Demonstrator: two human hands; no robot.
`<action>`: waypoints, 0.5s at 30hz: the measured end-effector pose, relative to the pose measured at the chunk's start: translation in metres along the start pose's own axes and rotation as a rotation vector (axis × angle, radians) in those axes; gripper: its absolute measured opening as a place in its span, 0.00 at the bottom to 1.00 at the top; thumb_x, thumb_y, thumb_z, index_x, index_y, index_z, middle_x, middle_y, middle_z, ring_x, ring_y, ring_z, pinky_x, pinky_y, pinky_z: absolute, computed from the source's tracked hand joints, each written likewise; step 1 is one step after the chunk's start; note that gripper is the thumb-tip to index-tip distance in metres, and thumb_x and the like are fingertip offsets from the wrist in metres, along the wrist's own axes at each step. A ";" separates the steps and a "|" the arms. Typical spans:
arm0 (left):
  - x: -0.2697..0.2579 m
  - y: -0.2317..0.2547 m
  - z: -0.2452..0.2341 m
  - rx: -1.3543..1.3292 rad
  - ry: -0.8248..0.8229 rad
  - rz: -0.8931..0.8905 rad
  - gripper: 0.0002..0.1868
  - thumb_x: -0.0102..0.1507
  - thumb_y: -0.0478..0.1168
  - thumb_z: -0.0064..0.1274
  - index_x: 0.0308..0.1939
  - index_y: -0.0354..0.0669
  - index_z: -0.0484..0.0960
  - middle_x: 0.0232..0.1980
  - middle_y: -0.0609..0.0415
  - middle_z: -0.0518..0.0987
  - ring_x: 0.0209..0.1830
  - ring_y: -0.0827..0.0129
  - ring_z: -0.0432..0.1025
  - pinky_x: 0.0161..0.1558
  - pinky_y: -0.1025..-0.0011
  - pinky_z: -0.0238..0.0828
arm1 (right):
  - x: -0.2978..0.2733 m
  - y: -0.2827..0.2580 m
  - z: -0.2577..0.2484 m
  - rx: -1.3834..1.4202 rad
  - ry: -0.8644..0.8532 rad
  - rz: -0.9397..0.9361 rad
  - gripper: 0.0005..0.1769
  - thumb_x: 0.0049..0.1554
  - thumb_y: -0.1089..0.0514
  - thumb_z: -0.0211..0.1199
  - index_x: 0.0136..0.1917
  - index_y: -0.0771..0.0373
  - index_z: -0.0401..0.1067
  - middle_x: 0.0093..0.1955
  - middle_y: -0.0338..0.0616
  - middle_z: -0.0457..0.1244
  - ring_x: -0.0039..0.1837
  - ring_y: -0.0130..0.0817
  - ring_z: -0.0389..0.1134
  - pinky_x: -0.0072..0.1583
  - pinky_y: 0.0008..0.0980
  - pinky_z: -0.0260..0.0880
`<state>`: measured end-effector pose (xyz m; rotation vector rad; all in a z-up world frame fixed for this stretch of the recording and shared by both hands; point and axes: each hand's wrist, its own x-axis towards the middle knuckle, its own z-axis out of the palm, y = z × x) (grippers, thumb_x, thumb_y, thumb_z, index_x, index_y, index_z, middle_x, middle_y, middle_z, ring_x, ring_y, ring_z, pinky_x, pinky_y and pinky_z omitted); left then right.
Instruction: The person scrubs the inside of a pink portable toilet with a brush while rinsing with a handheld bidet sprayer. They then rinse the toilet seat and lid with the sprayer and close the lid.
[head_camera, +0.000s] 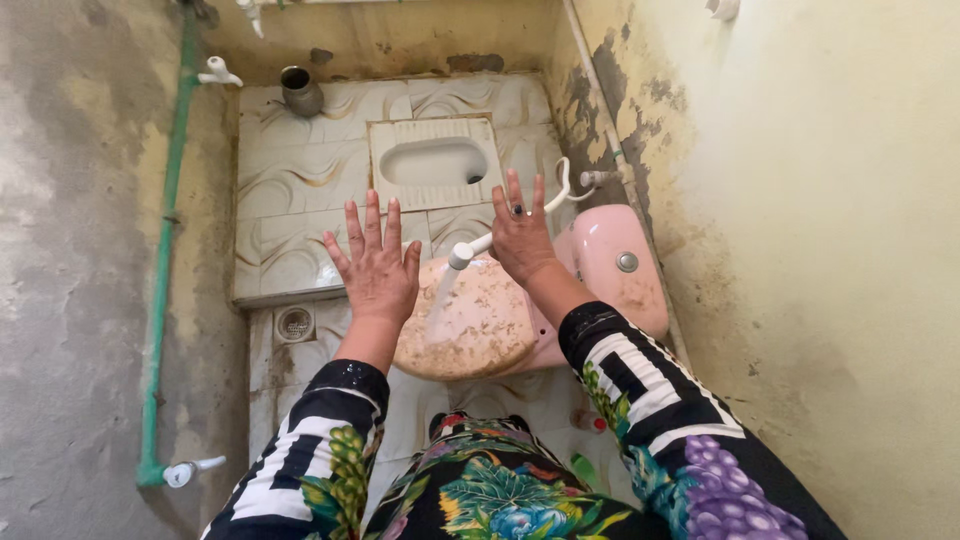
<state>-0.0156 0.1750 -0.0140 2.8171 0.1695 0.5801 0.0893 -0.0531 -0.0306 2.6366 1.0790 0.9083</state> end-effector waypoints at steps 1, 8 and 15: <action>0.000 -0.004 -0.001 -0.013 0.003 -0.008 0.37 0.70 0.57 0.42 0.82 0.54 0.54 0.86 0.54 0.43 0.86 0.53 0.33 0.75 0.36 0.22 | 0.003 -0.005 0.000 0.010 0.009 0.006 0.12 0.49 0.56 0.62 0.37 0.69 0.78 0.70 0.59 0.61 0.81 0.64 0.46 0.77 0.76 0.35; -0.005 -0.029 -0.011 -0.019 0.035 -0.048 0.37 0.71 0.58 0.42 0.82 0.54 0.54 0.86 0.54 0.43 0.86 0.53 0.33 0.76 0.36 0.21 | 0.029 -0.009 0.011 0.018 0.037 0.048 0.13 0.47 0.56 0.63 0.38 0.70 0.78 0.71 0.59 0.61 0.81 0.64 0.45 0.76 0.78 0.34; -0.008 -0.034 -0.008 -0.037 0.018 -0.054 0.37 0.71 0.57 0.42 0.82 0.54 0.54 0.86 0.54 0.44 0.86 0.53 0.32 0.76 0.36 0.22 | 0.029 0.020 0.013 -0.084 0.039 0.102 0.12 0.49 0.57 0.63 0.39 0.69 0.79 0.70 0.58 0.62 0.82 0.68 0.44 0.77 0.79 0.32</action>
